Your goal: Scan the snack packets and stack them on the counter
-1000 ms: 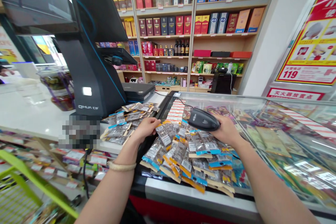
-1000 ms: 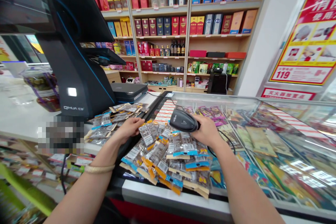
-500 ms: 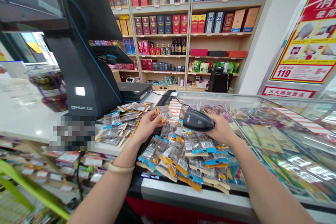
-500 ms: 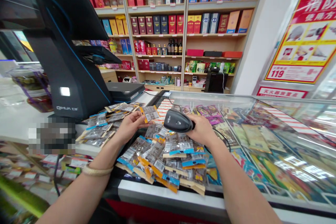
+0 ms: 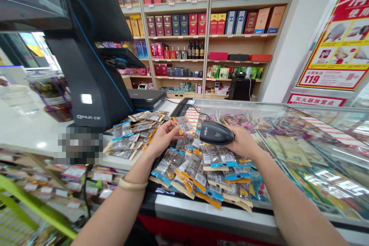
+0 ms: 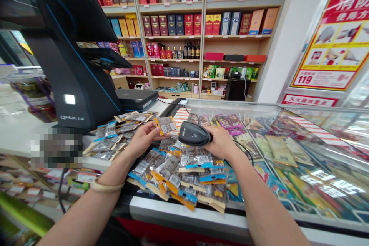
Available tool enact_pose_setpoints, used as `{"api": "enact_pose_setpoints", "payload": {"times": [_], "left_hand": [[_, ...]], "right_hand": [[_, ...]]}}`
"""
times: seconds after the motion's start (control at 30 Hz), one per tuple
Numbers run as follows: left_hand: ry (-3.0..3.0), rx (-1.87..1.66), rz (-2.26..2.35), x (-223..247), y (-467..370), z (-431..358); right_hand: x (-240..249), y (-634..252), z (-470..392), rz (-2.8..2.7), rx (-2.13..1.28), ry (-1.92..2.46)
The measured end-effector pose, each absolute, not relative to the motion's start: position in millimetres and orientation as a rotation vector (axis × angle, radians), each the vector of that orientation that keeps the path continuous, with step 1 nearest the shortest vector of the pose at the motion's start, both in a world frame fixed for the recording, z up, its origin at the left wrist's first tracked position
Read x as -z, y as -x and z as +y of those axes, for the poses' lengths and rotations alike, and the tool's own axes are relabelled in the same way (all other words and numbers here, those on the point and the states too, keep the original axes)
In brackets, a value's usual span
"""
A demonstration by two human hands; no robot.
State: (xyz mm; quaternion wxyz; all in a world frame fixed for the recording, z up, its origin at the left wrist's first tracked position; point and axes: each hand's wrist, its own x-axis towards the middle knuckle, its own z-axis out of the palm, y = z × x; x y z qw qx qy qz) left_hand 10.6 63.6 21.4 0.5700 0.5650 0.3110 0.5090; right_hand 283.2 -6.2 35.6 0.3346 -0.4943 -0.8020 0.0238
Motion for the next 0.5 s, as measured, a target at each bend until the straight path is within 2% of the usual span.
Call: {"api": "enact_pose_setpoints", "payload": {"times": [0.1,0.33,0.5], "left_hand": [[-1.276,-1.344,0.728,-21.8,-12.6,64.8],[-0.791,-2.093,0.750,-25.1,2.1,85.3],[-0.574,-2.066,0.808,-23.2,17.3,96.1]], "right_hand": [[-33.0,-284.8,-4.9,-2.074,-0.014,1.285],[-30.6,-287.0,-4.1,-2.062,-0.047,1.263],[-29.5,-288.5,-3.0,-2.036,-0.017,1.272]]}}
